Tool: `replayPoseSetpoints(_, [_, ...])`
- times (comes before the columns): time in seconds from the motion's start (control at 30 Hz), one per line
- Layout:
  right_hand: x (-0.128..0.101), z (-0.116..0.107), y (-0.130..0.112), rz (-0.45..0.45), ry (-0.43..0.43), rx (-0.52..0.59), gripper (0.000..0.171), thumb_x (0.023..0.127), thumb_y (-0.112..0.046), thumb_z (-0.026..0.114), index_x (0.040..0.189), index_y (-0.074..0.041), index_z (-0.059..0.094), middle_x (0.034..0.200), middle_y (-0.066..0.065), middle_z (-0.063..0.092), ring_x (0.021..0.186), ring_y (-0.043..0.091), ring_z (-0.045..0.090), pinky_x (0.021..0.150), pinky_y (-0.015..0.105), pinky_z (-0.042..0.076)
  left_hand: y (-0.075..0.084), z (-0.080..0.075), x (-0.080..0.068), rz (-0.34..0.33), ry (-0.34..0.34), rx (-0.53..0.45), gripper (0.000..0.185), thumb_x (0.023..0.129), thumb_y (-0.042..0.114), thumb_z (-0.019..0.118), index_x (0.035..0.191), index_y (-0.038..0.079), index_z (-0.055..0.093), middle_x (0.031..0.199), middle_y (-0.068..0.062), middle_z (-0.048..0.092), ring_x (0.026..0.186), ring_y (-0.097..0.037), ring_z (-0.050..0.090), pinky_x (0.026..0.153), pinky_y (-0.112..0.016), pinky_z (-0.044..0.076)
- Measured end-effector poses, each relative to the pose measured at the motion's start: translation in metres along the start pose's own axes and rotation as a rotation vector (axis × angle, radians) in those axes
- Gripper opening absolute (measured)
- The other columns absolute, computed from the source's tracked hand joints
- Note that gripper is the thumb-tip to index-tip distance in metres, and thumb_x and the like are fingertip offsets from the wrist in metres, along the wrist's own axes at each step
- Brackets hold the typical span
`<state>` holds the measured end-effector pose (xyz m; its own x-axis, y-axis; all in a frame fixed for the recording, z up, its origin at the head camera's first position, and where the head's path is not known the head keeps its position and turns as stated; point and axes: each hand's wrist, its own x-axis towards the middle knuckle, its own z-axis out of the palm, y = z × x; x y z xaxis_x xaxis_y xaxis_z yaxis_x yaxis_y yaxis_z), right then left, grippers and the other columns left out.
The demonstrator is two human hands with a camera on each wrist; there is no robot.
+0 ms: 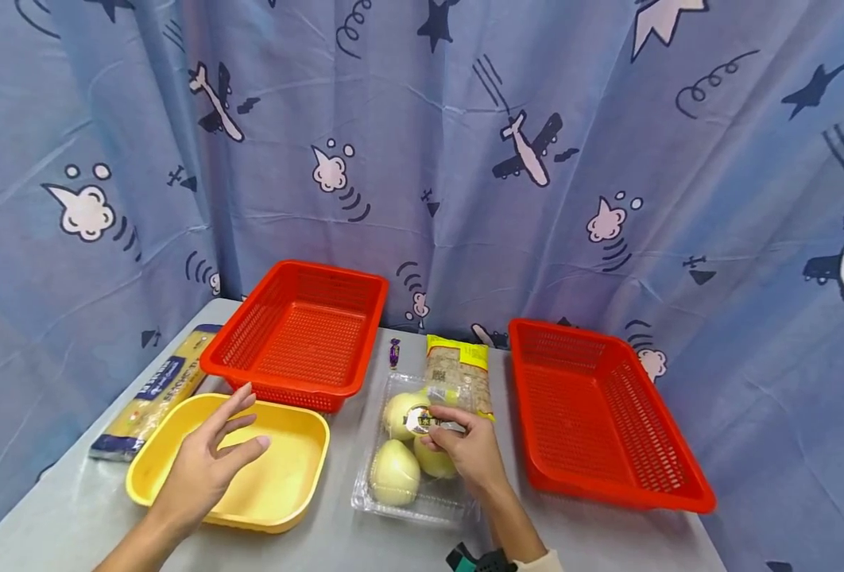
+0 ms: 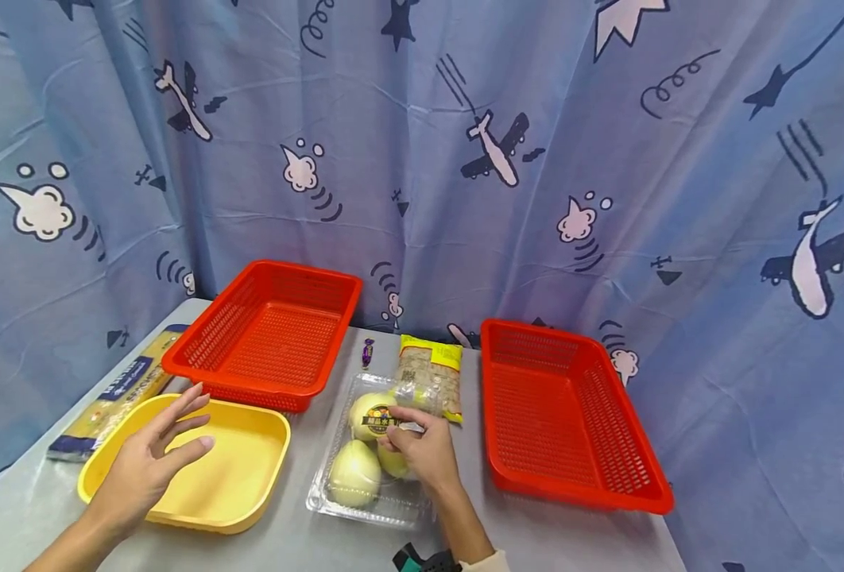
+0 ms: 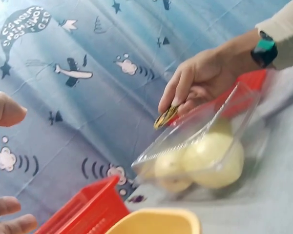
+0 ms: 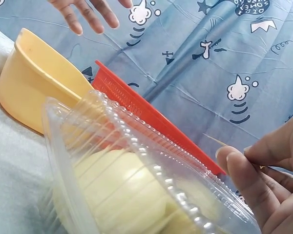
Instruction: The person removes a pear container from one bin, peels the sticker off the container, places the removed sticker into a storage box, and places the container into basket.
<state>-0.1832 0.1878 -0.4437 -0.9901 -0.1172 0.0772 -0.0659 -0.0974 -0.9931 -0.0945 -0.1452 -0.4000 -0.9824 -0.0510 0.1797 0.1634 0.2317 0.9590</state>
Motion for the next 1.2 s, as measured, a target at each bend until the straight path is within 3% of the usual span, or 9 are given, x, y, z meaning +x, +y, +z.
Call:
replayPoseSetpoints(0.27, [-0.001,-0.001,0.001,0.001,-0.003,-0.014,0.033,0.084,0.015,0.063,0.116,0.017,0.06,0.109,0.029,0.063,0.071,0.028,0.07,0.068,0.032,0.056,-0.009,-0.021,-0.003,0.071,0.053,0.141,0.071,0.093,0.021,0.066,0.153,0.014,0.028,0.147,-0.015,0.038,0.123,-0.034,0.042,0.082,-0.011,0.045])
replayPoseSetpoints(0.57, [-0.001,0.0,0.002,-0.008,-0.008,-0.015,0.033,0.084,0.015,0.062,0.116,0.018,0.059,0.112,0.03,0.062,0.07,0.025,0.07,0.067,0.031,0.056,-0.023,-0.045,-0.003,0.026,0.128,0.35,0.078,0.09,0.031,0.069,0.154,0.015,0.028,0.148,-0.02,0.035,0.122,-0.042,0.04,0.076,-0.003,0.036])
replayPoseSetpoints(0.77, [-0.001,0.0,0.002,-0.019,-0.003,-0.019,0.033,0.084,0.015,0.062,0.116,0.018,0.06,0.113,0.03,0.062,0.069,0.024,0.07,0.067,0.031,0.056,-0.036,-0.055,-0.006,0.078,0.172,0.458,0.08,0.086,0.031,0.074,0.153,0.016,0.031,0.148,-0.024,0.032,0.126,-0.043,0.035,0.083,-0.002,0.028])
replayPoseSetpoints(0.83, [-0.001,0.0,0.002,-0.024,-0.002,-0.025,0.033,0.084,0.015,0.062,0.116,0.018,0.06,0.113,0.029,0.062,0.069,0.025,0.07,0.067,0.031,0.056,-0.04,-0.057,-0.007,0.078,0.172,0.486,0.081,0.086,0.032,0.074,0.153,0.015,0.031,0.149,-0.025,0.03,0.132,-0.046,0.028,0.099,-0.017,0.032])
replayPoseSetpoints(0.9, [-0.002,0.0,0.002,-0.029,-0.003,-0.031,0.032,0.084,0.015,0.062,0.116,0.018,0.06,0.112,0.029,0.062,0.07,0.027,0.07,0.067,0.031,0.056,-0.044,-0.06,-0.008,0.065,0.171,0.506,0.083,0.086,0.034,0.073,0.153,0.014,0.03,0.15,-0.025,0.028,0.135,-0.048,0.021,0.109,-0.044,0.028])
replayPoseSetpoints(0.97, [-0.002,0.0,0.003,-0.03,-0.004,-0.031,0.033,0.084,0.015,0.062,0.116,0.018,0.059,0.112,0.03,0.062,0.071,0.029,0.07,0.068,0.032,0.056,-0.049,-0.062,-0.009,0.062,0.168,0.514,0.083,0.085,0.034,0.073,0.153,0.011,0.03,0.151,-0.025,0.027,0.137,-0.049,0.016,0.102,-0.069,0.018])
replayPoseSetpoints(1.0, [-0.002,0.0,0.003,-0.029,-0.004,-0.028,0.033,0.084,0.015,0.062,0.116,0.018,0.059,0.112,0.03,0.062,0.071,0.03,0.07,0.068,0.032,0.056,-0.052,-0.063,-0.009,0.065,0.165,0.515,0.084,0.085,0.034,0.073,0.153,0.01,0.03,0.151,-0.025,0.026,0.137,-0.05,0.014,0.097,-0.076,0.014])
replayPoseSetpoints(1.2, [-0.001,0.0,0.004,-0.025,-0.001,-0.02,0.033,0.083,0.017,0.061,0.116,0.018,0.059,0.112,0.031,0.061,0.07,0.028,0.07,0.067,0.032,0.056,-0.067,-0.07,-0.011,0.035,0.106,0.579,0.088,0.084,0.038,0.073,0.152,0.007,0.027,0.154,-0.024,0.02,0.135,-0.054,0.009,0.093,-0.08,0.006])
